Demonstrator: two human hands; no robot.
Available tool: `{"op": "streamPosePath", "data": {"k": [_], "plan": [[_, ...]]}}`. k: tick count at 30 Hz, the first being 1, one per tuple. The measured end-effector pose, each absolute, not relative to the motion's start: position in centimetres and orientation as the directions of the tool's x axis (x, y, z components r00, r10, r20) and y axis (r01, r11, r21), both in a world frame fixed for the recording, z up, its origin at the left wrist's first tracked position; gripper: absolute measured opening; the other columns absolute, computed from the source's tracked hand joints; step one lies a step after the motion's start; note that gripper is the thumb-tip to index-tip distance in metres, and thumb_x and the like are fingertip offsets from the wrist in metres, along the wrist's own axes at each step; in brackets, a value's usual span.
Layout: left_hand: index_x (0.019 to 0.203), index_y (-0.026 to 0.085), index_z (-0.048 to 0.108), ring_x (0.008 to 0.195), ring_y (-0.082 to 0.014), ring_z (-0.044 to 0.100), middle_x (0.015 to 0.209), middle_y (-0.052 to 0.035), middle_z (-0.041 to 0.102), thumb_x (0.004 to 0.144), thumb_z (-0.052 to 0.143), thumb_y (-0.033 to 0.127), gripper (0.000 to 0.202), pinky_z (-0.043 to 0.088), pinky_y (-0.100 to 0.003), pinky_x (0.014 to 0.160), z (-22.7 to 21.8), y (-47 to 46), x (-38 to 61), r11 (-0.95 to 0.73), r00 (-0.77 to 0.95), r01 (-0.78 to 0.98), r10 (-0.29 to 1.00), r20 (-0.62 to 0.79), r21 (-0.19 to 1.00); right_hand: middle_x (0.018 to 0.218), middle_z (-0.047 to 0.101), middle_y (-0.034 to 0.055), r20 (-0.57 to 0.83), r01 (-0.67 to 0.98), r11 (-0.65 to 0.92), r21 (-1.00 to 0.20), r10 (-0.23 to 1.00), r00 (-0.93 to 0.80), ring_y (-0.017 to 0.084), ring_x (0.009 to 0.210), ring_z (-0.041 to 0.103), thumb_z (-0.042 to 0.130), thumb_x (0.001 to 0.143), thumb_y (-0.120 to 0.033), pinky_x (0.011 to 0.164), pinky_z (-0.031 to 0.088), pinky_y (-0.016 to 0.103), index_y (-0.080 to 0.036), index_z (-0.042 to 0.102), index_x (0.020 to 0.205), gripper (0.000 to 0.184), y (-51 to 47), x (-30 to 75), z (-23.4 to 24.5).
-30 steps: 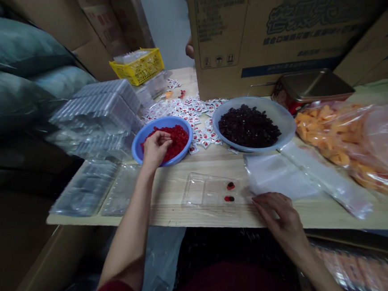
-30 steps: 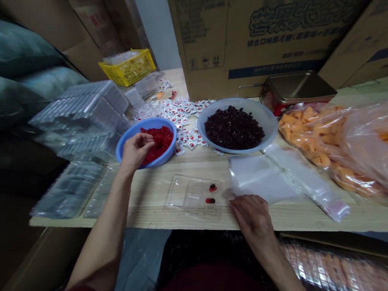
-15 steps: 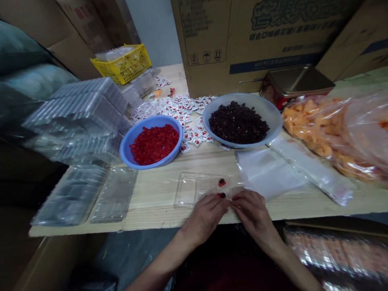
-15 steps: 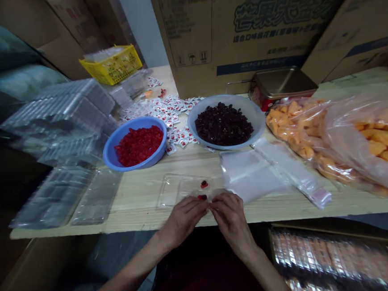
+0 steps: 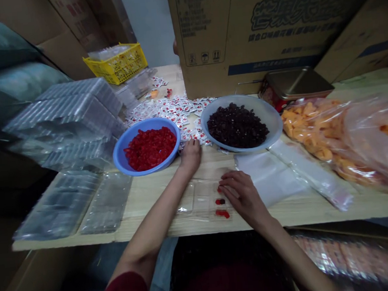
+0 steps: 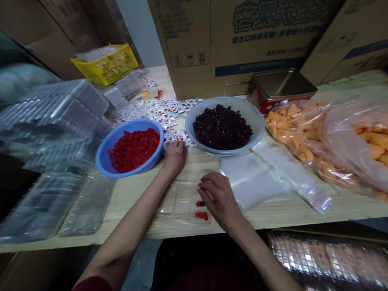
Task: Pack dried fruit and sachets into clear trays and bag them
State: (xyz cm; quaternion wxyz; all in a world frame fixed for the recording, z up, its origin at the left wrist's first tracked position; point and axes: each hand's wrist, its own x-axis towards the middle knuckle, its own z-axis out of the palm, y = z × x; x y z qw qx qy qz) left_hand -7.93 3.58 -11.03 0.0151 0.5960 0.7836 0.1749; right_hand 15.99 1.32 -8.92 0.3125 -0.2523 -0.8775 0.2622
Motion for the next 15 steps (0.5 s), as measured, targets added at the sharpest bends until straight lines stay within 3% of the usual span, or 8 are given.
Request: {"op": "streamPosePath", "data": {"k": [3, 5, 8, 12, 15], "plan": [[0.106, 0.009, 0.063, 0.11, -0.0295, 0.059, 0.109, -0.0209, 0.066, 0.089, 0.042, 0.005, 0.028, 0.045, -0.04, 0.092, -11.3, 2.8, -7.4, 0.203, -0.257, 0.933, 0.953, 0.158, 0.297, 0.121, 0.065, 0.0145, 0.358, 0.432, 0.727, -0.534, 0.657, -0.663, 0.025, 0.116, 0.057, 0.051, 0.097, -0.021, 0.101, 0.046, 0.041, -0.016, 0.068, 0.109, 0.021, 3.6, 15.0, -10.4], [0.107, 0.012, 0.063, 0.102, -0.0266, 0.062, 0.104, -0.0177, 0.069, 0.089, 0.044, 0.005, 0.028, 0.046, -0.036, 0.088, -10.7, 1.9, -7.3, 0.194, -0.248, 0.932, 0.958, 0.146, 0.306, 0.128, 0.062, 0.0173, 0.263, 0.555, 0.741, -0.378, 0.661, -0.703, 0.026, 0.121, 0.055, 0.046, 0.095, -0.013, 0.104, 0.044, 0.039, -0.012, 0.065, 0.116, 0.028, 5.6, 13.4, -11.2], [0.111, 0.016, 0.063, 0.092, -0.0225, 0.066, 0.1, -0.0127, 0.071, 0.094, 0.043, 0.013, 0.026, 0.047, -0.031, 0.08, -8.9, -0.2, -7.1, 0.185, -0.257, 0.918, 0.952, 0.169, 0.351, 0.124, 0.064, 0.0196, 0.132, 0.659, 0.736, -0.156, 0.677, -0.724, 0.026, 0.116, 0.056, 0.039, 0.091, -0.001, 0.1, 0.044, 0.036, -0.008, 0.063, 0.121, 0.039, 7.8, 10.4, -11.7], [0.099, 0.019, 0.066, 0.077, -0.0174, 0.065, 0.088, -0.0046, 0.072, 0.096, 0.048, 0.027, 0.02, 0.045, -0.027, 0.071, -6.5, -4.9, -6.8, 0.089, -0.245, 0.795, 0.952, 0.184, 0.6, 0.112, 0.065, 0.025, 0.098, 0.706, 0.7, -0.105, 0.714, -0.693, 0.03, 0.103, 0.06, 0.032, 0.091, 0.001, 0.083, 0.049, 0.037, -0.004, 0.064, 0.116, 0.041, 8.7, 7.9, -11.9], [0.089, 0.019, 0.068, 0.068, -0.0151, 0.06, 0.074, -0.0003, 0.068, 0.093, 0.053, 0.029, 0.018, 0.042, -0.025, 0.065, -6.2, -8.4, -6.4, 0.124, -0.226, 0.71, 0.972, 0.058, 0.693, 0.111, 0.064, 0.0253, 0.081, 0.695, 0.713, -0.091, 0.701, -0.709, 0.03, 0.098, 0.062, 0.034, 0.091, 0.0, 0.076, 0.049, 0.037, -0.005, 0.068, 0.109, 0.039, 9.1, 7.7, -12.2]]}}
